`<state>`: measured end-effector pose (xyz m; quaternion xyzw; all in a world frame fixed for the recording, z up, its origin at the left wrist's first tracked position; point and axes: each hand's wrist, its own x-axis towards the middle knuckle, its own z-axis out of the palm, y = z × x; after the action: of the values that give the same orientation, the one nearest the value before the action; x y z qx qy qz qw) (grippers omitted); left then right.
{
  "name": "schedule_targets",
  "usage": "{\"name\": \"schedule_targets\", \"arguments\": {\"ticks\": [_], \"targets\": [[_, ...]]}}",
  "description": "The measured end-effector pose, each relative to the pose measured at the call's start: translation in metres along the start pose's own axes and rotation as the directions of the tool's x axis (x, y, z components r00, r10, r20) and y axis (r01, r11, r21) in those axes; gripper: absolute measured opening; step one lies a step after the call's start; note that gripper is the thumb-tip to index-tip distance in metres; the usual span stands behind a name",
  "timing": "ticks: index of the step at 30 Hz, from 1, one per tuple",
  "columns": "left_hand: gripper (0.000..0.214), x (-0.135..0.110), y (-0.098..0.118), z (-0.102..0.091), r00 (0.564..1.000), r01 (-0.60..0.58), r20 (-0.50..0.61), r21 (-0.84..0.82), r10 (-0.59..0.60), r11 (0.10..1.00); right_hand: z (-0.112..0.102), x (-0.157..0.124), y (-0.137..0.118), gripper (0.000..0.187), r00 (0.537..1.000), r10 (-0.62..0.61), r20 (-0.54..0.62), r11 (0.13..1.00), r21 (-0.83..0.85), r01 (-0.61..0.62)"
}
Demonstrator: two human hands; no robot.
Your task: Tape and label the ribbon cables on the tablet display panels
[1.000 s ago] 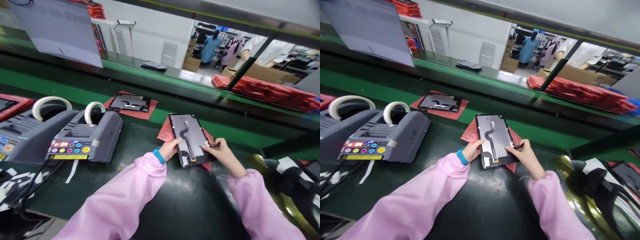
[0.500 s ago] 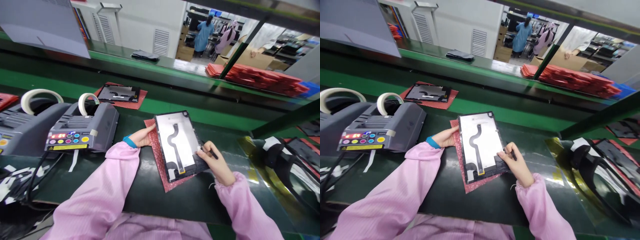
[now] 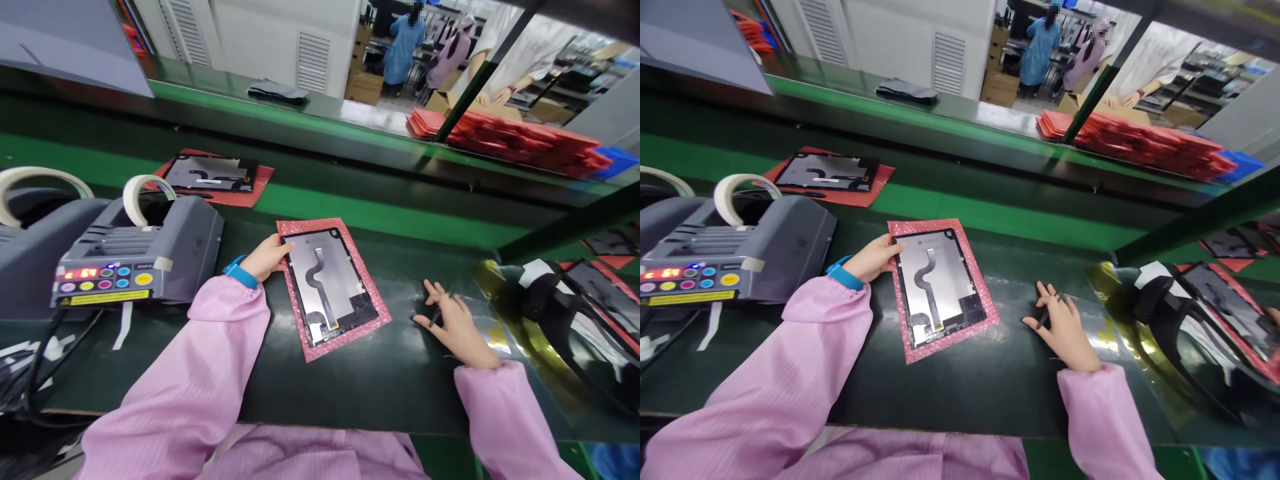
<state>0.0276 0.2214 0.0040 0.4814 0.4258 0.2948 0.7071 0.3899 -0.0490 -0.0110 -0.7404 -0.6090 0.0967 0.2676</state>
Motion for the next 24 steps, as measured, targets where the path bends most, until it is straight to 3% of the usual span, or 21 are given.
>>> {"name": "schedule_targets", "arguments": {"ticks": [3,6,9,11,14,16,18,21,24], "targets": [[0.045,0.004,-0.002,-0.002,0.998,-0.058,-0.031,0.047,0.060,0.997,0.018,0.000,-0.003,0.037,0.996,-0.061,0.059,0.996,-0.054,0.064],[0.046,0.004,-0.004,0.003,0.991,-0.130,-0.024,0.088,0.133,0.988,0.047,0.017,-0.045,0.026,0.984,-0.138,0.113,0.990,0.012,0.138],[0.051,0.000,-0.003,0.006,0.983,-0.184,0.003,0.126,0.185,0.975,0.064,0.036,-0.092,0.025,0.972,-0.192,0.132,0.944,0.294,0.146],[0.054,-0.001,-0.002,0.006,0.978,-0.207,0.015,0.153,0.207,0.966,0.062,0.042,-0.107,0.031,0.982,-0.173,0.076,0.866,0.488,0.114],[0.054,0.001,-0.004,0.004,0.970,-0.237,-0.001,0.197,0.242,0.951,0.041,0.040,-0.096,0.041,0.989,0.075,-0.126,0.810,0.586,0.014],[0.054,0.005,-0.008,0.004,0.963,-0.254,-0.030,0.236,0.268,0.938,0.024,0.034,-0.072,0.048,0.920,0.306,-0.244,0.757,0.649,-0.080],[0.057,0.010,-0.013,0.007,0.952,-0.270,-0.065,0.289,0.301,0.918,0.011,0.027,-0.047,0.059,0.849,0.463,-0.255,0.676,0.721,-0.153],[0.063,0.015,-0.022,0.015,0.913,-0.306,-0.140,0.390,0.384,0.869,0.003,0.013,-0.022,0.058,0.815,0.536,-0.220,0.644,0.731,-0.226],[0.066,0.008,-0.027,0.026,0.848,-0.342,-0.205,0.494,0.489,0.800,0.005,-0.003,-0.017,0.049,0.791,0.561,-0.243,0.662,0.706,-0.253]]}}
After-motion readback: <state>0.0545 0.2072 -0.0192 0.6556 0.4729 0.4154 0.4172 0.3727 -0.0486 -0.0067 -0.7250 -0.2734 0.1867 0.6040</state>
